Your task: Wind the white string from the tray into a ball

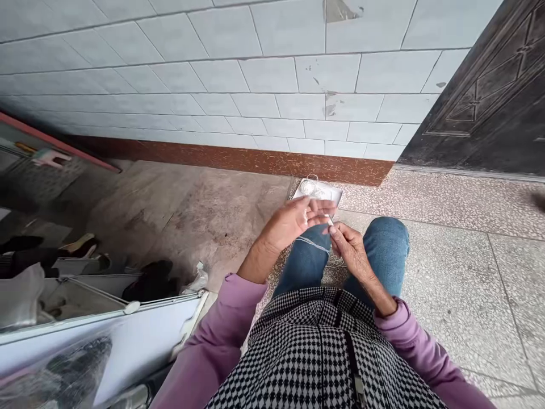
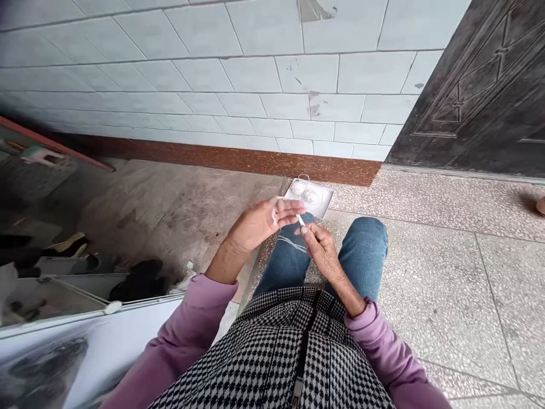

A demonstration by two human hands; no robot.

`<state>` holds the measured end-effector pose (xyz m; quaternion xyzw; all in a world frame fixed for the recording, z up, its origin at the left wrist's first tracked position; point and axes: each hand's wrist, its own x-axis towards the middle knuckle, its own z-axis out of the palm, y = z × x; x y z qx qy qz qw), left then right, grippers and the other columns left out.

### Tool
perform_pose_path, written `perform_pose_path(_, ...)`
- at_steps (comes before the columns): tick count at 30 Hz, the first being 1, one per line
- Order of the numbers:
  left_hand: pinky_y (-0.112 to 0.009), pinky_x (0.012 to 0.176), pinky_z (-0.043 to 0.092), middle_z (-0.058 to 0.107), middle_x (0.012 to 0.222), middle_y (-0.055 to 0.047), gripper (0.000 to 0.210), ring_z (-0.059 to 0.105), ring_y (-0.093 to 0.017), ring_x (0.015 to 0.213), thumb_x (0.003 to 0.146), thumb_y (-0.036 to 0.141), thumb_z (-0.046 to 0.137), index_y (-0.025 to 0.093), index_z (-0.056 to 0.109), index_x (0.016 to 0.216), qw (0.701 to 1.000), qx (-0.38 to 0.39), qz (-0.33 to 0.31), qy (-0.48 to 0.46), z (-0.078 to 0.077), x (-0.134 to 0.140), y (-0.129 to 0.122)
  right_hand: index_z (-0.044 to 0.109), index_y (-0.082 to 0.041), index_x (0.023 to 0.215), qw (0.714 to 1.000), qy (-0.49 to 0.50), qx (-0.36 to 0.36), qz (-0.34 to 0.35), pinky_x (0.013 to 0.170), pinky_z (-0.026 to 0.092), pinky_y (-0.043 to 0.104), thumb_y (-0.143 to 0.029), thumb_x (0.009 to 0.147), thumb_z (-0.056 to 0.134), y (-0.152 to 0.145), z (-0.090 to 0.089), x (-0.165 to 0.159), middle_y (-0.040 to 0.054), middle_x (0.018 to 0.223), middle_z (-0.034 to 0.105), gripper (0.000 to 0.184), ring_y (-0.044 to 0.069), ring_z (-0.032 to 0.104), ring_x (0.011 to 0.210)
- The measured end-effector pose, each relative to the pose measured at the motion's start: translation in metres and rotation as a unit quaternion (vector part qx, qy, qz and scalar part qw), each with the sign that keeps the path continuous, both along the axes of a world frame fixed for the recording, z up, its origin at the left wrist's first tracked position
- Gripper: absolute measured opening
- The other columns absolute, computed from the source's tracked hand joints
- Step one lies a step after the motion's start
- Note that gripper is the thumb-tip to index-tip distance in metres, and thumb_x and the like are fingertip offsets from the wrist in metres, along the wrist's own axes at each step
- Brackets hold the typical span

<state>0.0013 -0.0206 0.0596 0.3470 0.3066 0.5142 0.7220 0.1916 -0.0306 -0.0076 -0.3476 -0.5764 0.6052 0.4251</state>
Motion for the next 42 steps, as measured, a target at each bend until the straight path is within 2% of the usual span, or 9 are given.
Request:
perform_pose_path(3,-0.049,0.122,0.052,0.076,0.144,-0.014,0.036,0.068,-0.032,0.142,0.097,0.048,0.08,0.017,0.068,0.084,0.999,-0.015,0.036,-0.025,-0.002,-0.005,0.001,0.069,-0.022,0.089,0.999,-0.032,-0.012,-0.007,0.053,0.029,0.027,-0.074,0.105,0.06,-0.015,-0.014,0.013,-0.0074,0.06,0.037,0.055,0.012,0.033,0.053)
perform_pose_path(7,-0.064,0.127,0.043,0.067,0.157,-0.015,0.044,0.058,-0.039,0.153,0.095,0.059,0.079,0.018,0.068,0.088,0.999,-0.005,0.041,0.003,-0.018,0.003,0.005,0.07,-0.021,0.094,0.991,-0.113,0.029,0.06,0.06,0.039,0.029,-0.07,0.112,0.048,-0.039,-0.022,0.02,-0.0025,0.068,0.052,0.057,0.014,0.048,0.06)
perform_pose_path(13,-0.057,0.134,0.033,0.067,0.156,-0.015,0.052,0.046,-0.037,0.162,0.1,0.071,0.068,0.02,0.079,0.097,0.964,0.101,-0.014,0.244,-0.051,0.016,0.002,0.066,-0.022,0.094,0.94,-0.196,0.171,0.219,0.066,0.047,0.03,-0.053,0.121,0.032,-0.071,-0.006,0.029,0.0034,0.08,0.066,0.053,0.016,0.06,0.066)
perform_pose_path(17,-0.046,0.132,0.035,0.075,0.13,-0.013,0.052,0.048,-0.029,0.159,0.107,0.067,0.059,0.022,0.081,0.099,0.927,0.162,-0.132,0.313,-0.064,0.013,-0.019,0.063,-0.022,0.089,0.956,-0.193,0.173,0.139,0.065,0.046,0.028,-0.051,0.12,0.04,-0.053,0.011,0.051,0.0005,0.075,0.063,0.049,0.014,0.057,0.064)
perform_pose_path(23,-0.041,0.105,0.057,0.072,0.118,-0.01,0.055,0.071,-0.022,0.111,0.107,0.069,0.057,0.021,0.082,0.104,0.927,0.052,-0.278,0.248,-0.063,0.005,-0.049,0.068,-0.02,0.083,0.981,-0.159,0.101,0.057,0.065,0.046,0.027,-0.06,0.115,0.051,-0.018,-0.002,0.058,0.0006,0.074,0.065,0.053,0.014,0.058,0.066)
perform_pose_path(28,-0.045,0.123,0.047,0.073,0.124,-0.009,0.051,0.065,-0.027,0.138,0.111,0.063,0.051,0.022,0.08,0.102,0.904,0.101,-0.259,0.324,-0.059,-0.013,-0.053,0.071,-0.02,0.088,0.985,-0.15,0.068,0.05,0.069,0.048,0.028,-0.066,0.112,0.052,-0.025,-0.022,0.046,0.0011,0.076,0.067,0.056,0.016,0.06,0.069)
perform_pose_path(34,-0.052,0.142,0.021,0.072,0.132,-0.01,0.036,0.04,-0.027,0.165,0.115,0.033,0.045,0.022,0.073,0.094,0.795,0.219,-0.198,0.53,-0.047,-0.019,-0.056,0.072,-0.02,0.088,0.975,-0.172,0.108,0.086,0.072,0.048,0.029,-0.061,0.115,0.051,-0.022,-0.013,0.035,0.0027,0.08,0.07,0.054,0.016,0.063,0.072)
perform_pose_path(37,-0.046,0.136,0.033,0.071,0.132,-0.009,0.038,0.054,-0.025,0.151,0.116,0.038,0.047,0.021,0.077,0.098,0.82,0.207,-0.242,0.475,-0.032,-0.019,-0.056,0.072,-0.02,0.089,0.978,-0.156,0.111,0.082,0.073,0.048,0.029,-0.06,0.115,0.051,-0.015,-0.004,0.031,0.0022,0.08,0.069,0.052,0.015,0.062,0.073)
perform_pose_path(42,-0.047,0.121,0.052,0.071,0.149,-0.012,0.044,0.061,-0.031,0.146,0.108,0.057,0.061,0.021,0.083,0.096,0.922,0.091,-0.336,0.168,-0.029,-0.021,-0.056,0.069,-0.021,0.083,0.994,-0.067,0.037,0.082,0.068,0.047,0.027,-0.069,0.108,0.061,-0.01,-0.008,0.026,-0.001,0.074,0.062,0.054,0.014,0.054,0.068)
